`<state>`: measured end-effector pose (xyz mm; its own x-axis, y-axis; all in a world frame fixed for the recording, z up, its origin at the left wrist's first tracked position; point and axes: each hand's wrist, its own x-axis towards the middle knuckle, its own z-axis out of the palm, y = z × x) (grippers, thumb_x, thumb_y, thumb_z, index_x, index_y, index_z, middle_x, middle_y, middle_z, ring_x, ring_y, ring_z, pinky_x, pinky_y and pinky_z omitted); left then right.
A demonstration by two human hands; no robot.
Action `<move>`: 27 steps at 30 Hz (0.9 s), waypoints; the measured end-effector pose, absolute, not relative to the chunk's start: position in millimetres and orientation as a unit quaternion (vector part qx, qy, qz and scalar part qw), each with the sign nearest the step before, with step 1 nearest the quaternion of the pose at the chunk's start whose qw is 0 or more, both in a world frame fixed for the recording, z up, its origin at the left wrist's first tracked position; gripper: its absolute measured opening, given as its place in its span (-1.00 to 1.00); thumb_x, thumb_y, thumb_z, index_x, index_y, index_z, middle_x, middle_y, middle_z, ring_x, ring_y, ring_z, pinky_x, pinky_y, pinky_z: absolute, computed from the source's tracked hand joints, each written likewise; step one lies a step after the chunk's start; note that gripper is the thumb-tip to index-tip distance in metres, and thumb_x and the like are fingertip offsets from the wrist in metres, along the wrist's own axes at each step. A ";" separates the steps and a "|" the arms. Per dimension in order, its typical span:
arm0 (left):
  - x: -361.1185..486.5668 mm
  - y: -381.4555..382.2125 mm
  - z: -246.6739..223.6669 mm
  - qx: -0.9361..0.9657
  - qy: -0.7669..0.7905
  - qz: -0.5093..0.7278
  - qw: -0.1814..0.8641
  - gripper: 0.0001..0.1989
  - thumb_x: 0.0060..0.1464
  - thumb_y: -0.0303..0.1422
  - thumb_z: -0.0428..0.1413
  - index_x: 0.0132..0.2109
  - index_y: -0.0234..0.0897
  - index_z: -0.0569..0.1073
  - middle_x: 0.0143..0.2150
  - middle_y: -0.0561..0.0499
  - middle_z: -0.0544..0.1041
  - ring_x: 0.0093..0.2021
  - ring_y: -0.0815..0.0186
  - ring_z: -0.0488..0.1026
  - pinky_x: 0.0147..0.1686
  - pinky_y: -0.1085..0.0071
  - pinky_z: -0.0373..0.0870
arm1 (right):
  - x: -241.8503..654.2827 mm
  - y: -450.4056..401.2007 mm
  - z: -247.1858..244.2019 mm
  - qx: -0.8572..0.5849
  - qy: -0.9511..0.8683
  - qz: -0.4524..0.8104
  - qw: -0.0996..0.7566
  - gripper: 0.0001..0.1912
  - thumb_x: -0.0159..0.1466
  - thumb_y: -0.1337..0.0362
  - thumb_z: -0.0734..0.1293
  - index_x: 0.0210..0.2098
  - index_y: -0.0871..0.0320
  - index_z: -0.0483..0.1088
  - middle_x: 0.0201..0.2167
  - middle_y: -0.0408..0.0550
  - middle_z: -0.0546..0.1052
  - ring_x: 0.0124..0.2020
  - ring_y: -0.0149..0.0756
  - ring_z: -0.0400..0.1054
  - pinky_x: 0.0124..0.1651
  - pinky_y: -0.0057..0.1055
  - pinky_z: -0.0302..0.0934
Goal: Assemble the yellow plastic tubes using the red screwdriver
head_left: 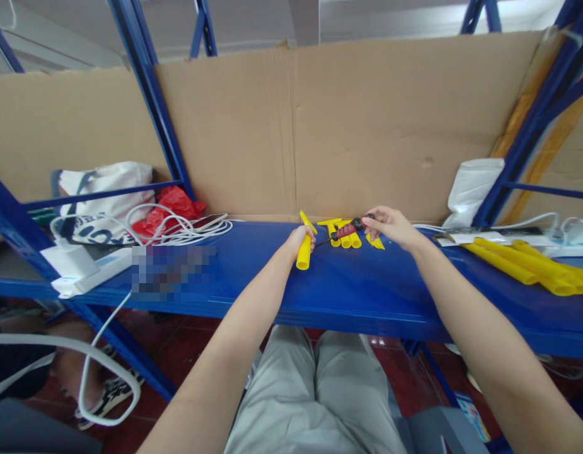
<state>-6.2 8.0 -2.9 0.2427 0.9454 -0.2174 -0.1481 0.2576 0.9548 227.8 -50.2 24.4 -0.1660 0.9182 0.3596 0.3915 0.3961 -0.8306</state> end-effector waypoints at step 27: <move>-6.3 11.3 -7.0 0.457 0.450 0.397 0.657 -0.80 -0.25 -0.50 0.01 -0.35 -0.24 0.25 -0.72 0.17 0.17 -0.80 0.42 0.10 -0.80 0.53 0.02 | 236.4 -32.0 19.4 -0.430 -0.639 0.197 0.607 -0.49 0.00 -0.14 0.45 -0.31 0.07 0.24 -0.60 -0.19 0.44 -0.63 -0.33 0.36 -0.49 -0.34 0.31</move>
<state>-6.3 11.3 -7.0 0.2803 0.9324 -0.2283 -0.1097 0.2674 0.9573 236.4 -32.0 19.4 0.1056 0.7880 0.6065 0.3101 0.5534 -0.7730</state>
